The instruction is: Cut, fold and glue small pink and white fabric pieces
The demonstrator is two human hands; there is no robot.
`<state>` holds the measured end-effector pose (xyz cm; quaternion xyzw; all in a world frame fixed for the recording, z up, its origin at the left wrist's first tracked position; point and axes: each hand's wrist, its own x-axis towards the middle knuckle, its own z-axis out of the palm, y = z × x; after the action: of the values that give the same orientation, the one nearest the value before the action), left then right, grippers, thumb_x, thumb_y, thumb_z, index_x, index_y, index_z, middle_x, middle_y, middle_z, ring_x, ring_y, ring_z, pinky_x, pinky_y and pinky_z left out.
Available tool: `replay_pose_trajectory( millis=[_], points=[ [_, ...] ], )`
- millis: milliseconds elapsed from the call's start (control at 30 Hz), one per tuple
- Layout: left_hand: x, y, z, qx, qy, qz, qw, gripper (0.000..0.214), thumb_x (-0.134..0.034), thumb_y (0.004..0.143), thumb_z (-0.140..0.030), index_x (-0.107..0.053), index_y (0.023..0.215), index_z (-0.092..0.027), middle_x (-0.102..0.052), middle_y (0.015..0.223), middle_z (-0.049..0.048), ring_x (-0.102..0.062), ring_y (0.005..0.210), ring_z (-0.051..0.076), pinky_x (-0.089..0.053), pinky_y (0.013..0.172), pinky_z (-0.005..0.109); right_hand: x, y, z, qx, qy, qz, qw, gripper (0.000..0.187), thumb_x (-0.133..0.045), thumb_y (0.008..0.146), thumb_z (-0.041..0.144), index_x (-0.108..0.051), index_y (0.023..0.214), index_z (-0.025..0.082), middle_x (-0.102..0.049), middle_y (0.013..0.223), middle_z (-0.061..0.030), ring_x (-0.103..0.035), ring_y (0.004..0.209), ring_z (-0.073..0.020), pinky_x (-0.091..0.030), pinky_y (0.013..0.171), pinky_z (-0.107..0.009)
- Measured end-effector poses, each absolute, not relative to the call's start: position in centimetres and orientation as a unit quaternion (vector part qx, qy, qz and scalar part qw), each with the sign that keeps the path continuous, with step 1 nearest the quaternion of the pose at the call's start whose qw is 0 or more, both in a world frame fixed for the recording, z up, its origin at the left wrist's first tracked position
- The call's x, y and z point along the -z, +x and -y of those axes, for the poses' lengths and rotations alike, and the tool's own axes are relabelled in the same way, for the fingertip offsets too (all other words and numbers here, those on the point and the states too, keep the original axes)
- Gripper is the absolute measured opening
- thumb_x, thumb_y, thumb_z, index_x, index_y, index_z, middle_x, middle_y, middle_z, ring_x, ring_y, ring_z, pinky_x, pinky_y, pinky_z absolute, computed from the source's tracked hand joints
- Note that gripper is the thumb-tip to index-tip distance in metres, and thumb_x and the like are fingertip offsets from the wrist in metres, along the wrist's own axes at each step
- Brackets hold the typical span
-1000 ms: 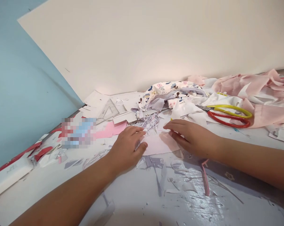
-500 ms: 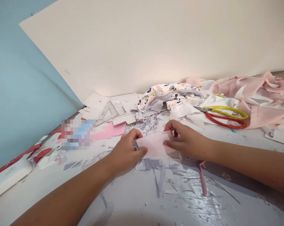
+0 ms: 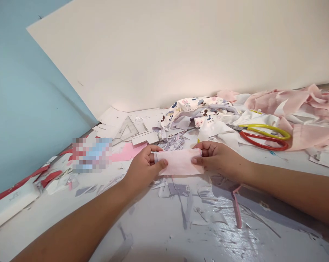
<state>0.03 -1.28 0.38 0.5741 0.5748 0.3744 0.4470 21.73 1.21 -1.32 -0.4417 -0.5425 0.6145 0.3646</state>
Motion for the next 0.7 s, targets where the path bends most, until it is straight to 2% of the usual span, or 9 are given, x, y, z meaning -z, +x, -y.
replay_pose_trajectory(
  millis=[133,300,567,700],
  points=[
    [-0.61,0.17,1.01,-0.393,0.551,-0.562,0.476,0.034,-0.067,0.064,-0.042,-0.053,0.084,-0.018,-0.051,0.056,-0.0055,-0.045,0.045,0.006,-0.041,0.040,0.018,1.71,21.86,-1.42,-0.604,-0.445,0.551,0.367,0.030,-0.073,0.062,0.034,-0.057,0.082,0.019,-0.061,0.066,0.0023,-0.056,0.055,-0.0108,-0.044,0.049,-0.022],
    [-0.56,0.15,0.98,-0.402,0.546,-0.565,0.470,0.027,-0.066,0.067,-0.040,-0.052,0.070,-0.017,-0.044,0.048,-0.0081,-0.036,0.038,0.002,-0.039,0.036,0.016,1.97,22.01,-1.53,-0.613,-0.447,0.540,0.364,0.028,-0.073,0.063,0.031,-0.056,0.080,0.019,-0.061,0.066,0.0021,-0.055,0.054,-0.0096,-0.042,0.048,-0.020],
    [-0.18,0.34,1.31,-0.447,0.474,-0.511,0.560,0.024,-0.066,0.069,-0.036,-0.051,0.068,-0.017,-0.038,0.050,-0.0101,-0.031,0.040,0.000,-0.054,0.053,0.028,1.50,21.87,-1.44,-0.617,-0.462,0.521,0.367,0.025,-0.074,0.063,0.028,-0.054,0.073,0.019,-0.055,0.057,0.0050,-0.047,0.047,-0.0064,-0.035,0.044,-0.018],
    [0.17,0.13,1.25,-0.458,0.465,-0.503,0.567,0.023,-0.066,0.068,-0.036,-0.052,0.070,-0.018,-0.043,0.057,-0.0077,-0.038,0.046,0.002,-0.054,0.056,0.029,1.47,21.87,-1.51,-0.620,-0.458,0.519,0.369,0.025,-0.075,0.062,0.028,-0.052,0.069,0.019,-0.053,0.054,0.0057,-0.046,0.047,-0.0063,-0.034,0.044,-0.017]
  ],
)
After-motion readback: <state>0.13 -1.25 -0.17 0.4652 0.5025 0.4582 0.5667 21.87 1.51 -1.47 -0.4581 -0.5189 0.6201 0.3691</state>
